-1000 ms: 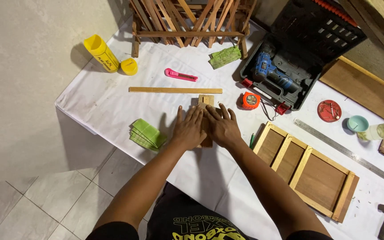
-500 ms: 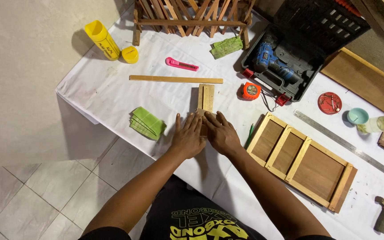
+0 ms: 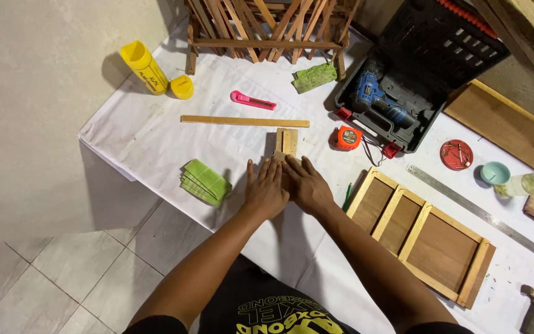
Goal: The recorder is assembling and measuring wooden pieces at a workbench.
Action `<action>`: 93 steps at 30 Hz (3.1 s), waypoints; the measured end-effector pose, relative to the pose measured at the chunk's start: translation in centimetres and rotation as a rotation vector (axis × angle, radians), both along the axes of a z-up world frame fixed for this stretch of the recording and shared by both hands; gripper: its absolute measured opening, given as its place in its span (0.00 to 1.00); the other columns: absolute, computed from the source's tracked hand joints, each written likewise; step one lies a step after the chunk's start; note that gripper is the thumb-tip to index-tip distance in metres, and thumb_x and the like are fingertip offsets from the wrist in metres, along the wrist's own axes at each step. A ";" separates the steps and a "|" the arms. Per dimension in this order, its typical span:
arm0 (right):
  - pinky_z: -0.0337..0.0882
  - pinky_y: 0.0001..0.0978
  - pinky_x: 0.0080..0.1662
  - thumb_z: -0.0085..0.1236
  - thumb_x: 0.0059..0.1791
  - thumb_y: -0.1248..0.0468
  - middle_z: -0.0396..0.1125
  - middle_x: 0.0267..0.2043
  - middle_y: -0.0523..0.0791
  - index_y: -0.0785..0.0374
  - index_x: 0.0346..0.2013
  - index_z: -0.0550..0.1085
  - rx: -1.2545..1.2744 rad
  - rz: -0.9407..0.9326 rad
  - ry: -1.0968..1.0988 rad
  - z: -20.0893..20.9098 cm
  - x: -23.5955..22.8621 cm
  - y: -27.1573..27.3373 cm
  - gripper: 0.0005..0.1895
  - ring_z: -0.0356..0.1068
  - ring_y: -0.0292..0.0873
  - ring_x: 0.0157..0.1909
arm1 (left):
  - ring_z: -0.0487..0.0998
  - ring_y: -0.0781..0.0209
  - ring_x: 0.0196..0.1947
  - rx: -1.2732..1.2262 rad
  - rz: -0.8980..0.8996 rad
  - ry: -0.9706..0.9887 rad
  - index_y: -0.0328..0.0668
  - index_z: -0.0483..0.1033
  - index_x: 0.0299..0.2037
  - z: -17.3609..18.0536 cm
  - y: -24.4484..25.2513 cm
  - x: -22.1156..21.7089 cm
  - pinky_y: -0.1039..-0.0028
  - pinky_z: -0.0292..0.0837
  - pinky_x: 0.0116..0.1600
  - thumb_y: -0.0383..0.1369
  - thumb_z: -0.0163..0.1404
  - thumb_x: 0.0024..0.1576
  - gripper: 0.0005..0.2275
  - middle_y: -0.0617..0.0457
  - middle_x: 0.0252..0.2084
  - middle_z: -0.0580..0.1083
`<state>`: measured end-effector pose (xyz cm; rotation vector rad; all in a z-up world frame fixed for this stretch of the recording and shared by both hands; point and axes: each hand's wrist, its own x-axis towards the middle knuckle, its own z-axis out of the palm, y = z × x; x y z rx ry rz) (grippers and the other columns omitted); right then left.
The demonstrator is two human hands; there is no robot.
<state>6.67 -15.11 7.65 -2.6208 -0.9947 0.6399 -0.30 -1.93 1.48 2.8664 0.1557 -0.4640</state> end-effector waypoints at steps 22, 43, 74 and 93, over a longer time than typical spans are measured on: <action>0.49 0.45 0.75 0.55 0.43 0.65 0.51 0.77 0.50 0.63 0.70 0.62 0.170 0.179 -0.209 -3.7 -7.6 -4.4 0.39 0.46 0.55 0.79 | 0.40 0.47 0.79 0.008 0.015 -0.103 0.26 0.45 0.74 0.2 -4.1 -9.3 0.41 0.21 0.74 0.51 0.40 0.61 0.38 0.35 0.78 0.40; 0.49 0.43 0.76 0.49 0.52 0.59 0.54 0.77 0.43 0.56 0.71 0.62 0.109 0.109 -0.291 -5.0 5.1 2.8 0.30 0.49 0.47 0.79 | 0.48 0.51 0.79 0.075 -0.076 -0.127 0.31 0.53 0.73 0.9 3.7 4.9 0.40 0.25 0.76 0.45 0.40 0.59 0.34 0.42 0.79 0.48; 0.50 0.43 0.76 0.49 0.53 0.59 0.54 0.76 0.43 0.56 0.71 0.63 0.203 0.081 -0.255 -6.9 7.3 2.4 0.29 0.52 0.48 0.79 | 0.43 0.53 0.79 0.072 -0.046 -0.070 0.33 0.45 0.75 0.1 3.6 6.5 0.44 0.21 0.75 0.48 0.40 0.59 0.37 0.43 0.80 0.42; 0.52 0.42 0.70 0.49 0.42 0.72 0.49 0.77 0.43 0.55 0.70 0.62 0.133 0.055 -0.084 -3.5 -7.7 -4.7 0.40 0.44 0.58 0.77 | 0.38 0.49 0.78 0.020 -0.024 -0.062 0.29 0.43 0.74 -0.2 -4.0 -9.3 0.43 0.20 0.74 0.48 0.35 0.61 0.35 0.38 0.79 0.39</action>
